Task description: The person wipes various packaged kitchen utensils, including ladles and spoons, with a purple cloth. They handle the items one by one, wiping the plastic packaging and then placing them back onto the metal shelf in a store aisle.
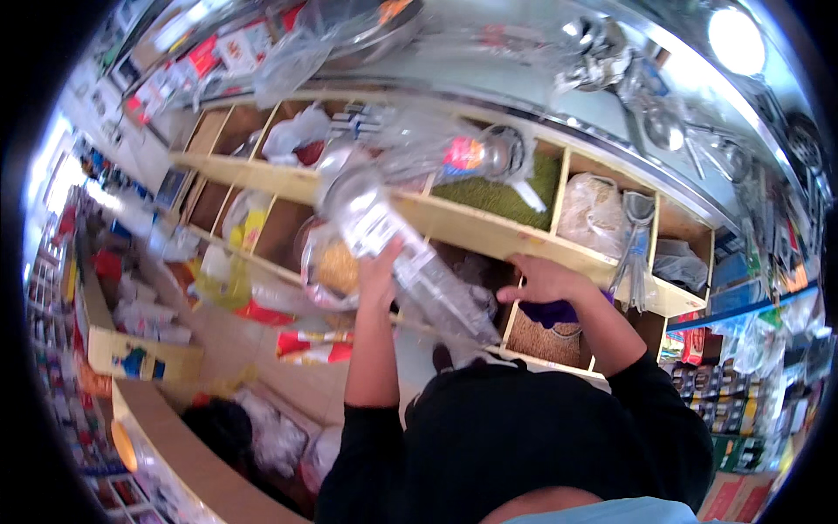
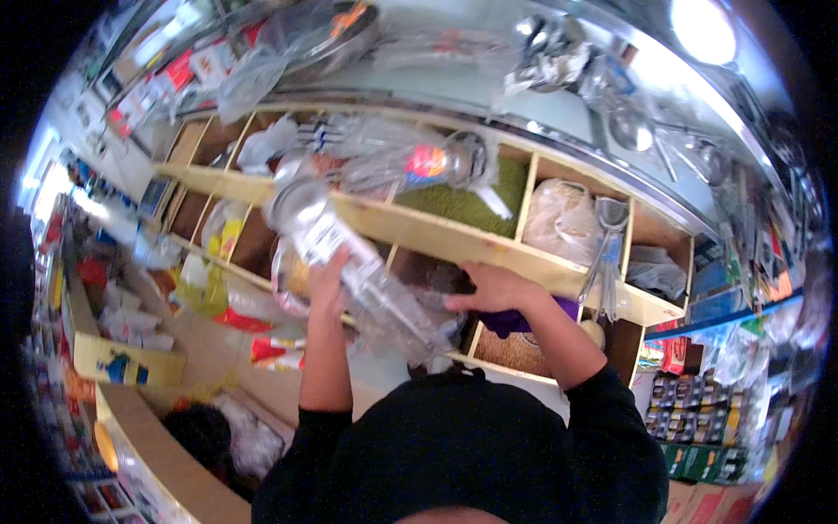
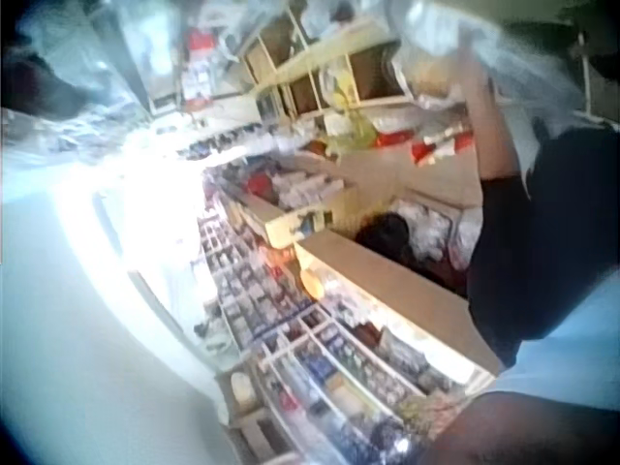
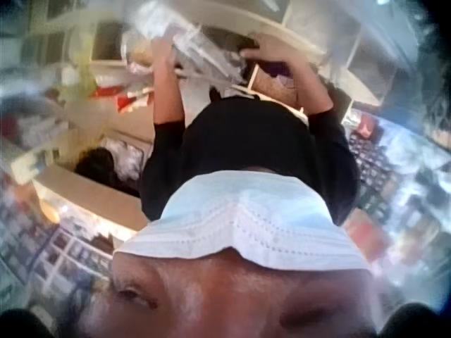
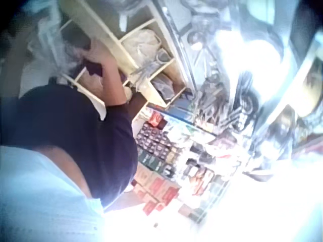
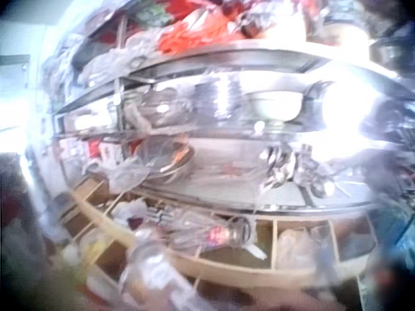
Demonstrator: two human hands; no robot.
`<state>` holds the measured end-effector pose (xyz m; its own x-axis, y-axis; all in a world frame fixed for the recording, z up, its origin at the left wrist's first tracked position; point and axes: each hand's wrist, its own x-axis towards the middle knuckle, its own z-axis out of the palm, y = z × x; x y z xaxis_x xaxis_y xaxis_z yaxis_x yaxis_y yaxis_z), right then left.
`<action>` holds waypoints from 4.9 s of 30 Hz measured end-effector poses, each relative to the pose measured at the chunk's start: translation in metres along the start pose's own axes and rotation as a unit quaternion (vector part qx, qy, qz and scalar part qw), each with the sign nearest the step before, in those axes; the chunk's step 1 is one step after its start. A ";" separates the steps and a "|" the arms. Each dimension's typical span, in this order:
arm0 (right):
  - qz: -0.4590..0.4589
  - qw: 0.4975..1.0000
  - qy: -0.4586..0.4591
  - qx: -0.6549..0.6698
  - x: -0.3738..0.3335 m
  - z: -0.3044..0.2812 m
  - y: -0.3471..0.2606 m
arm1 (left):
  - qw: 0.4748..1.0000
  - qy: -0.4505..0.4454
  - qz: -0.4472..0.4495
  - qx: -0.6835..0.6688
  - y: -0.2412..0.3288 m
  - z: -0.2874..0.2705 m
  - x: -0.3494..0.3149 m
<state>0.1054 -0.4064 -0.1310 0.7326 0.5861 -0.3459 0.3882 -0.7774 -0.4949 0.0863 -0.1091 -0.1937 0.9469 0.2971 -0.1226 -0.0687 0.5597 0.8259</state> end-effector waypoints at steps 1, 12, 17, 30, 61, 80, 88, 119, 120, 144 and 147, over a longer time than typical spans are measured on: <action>-0.021 0.998 -0.015 0.056 0.003 -0.001 -0.013 | 1.000 -0.021 0.005 0.001 0.000 0.014 -0.004; -0.200 0.950 -0.036 0.236 0.065 0.024 -0.044 | 0.994 -0.076 -0.070 -0.024 0.022 0.019 0.014; -0.125 0.919 0.062 0.369 0.066 -0.028 -0.064 | 0.998 -0.004 -0.053 0.042 0.037 -0.022 0.049; 0.018 0.820 0.321 0.475 0.146 -0.176 -0.123 | 0.993 -0.016 -0.086 0.082 0.083 -0.103 0.094; -0.342 0.922 -0.061 0.173 0.222 0.050 -0.252 | 0.967 0.195 0.155 0.053 0.182 -0.160 -0.032; -0.123 0.698 0.310 0.634 0.158 -0.147 -0.175 | 0.980 0.195 -0.020 0.017 0.091 -0.239 -0.025; -0.072 0.544 0.492 0.676 0.250 -0.278 -0.115 | 0.988 0.134 -0.020 0.071 0.095 -0.228 0.026; 0.199 0.887 0.375 -0.179 0.279 -0.367 -0.068 | 0.979 0.122 -0.124 0.109 0.093 -0.244 0.104; 0.242 0.892 0.349 -0.159 0.277 -0.363 -0.066 | 0.978 0.116 -0.125 0.119 0.093 -0.244 0.105; 0.460 0.792 0.097 -0.389 0.212 -0.359 -0.033 | 0.976 0.037 -0.150 0.152 0.061 -0.179 0.077; 0.497 0.772 0.105 -0.382 0.221 -0.344 -0.026 | 0.973 0.023 -0.173 0.153 0.050 -0.185 0.080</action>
<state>0.4500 -0.3354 0.0795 0.9242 -0.3742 -0.0759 -0.2666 -0.7748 0.5733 0.1008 0.0856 -0.2644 0.8811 0.1709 -0.4410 0.3546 0.3784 0.8550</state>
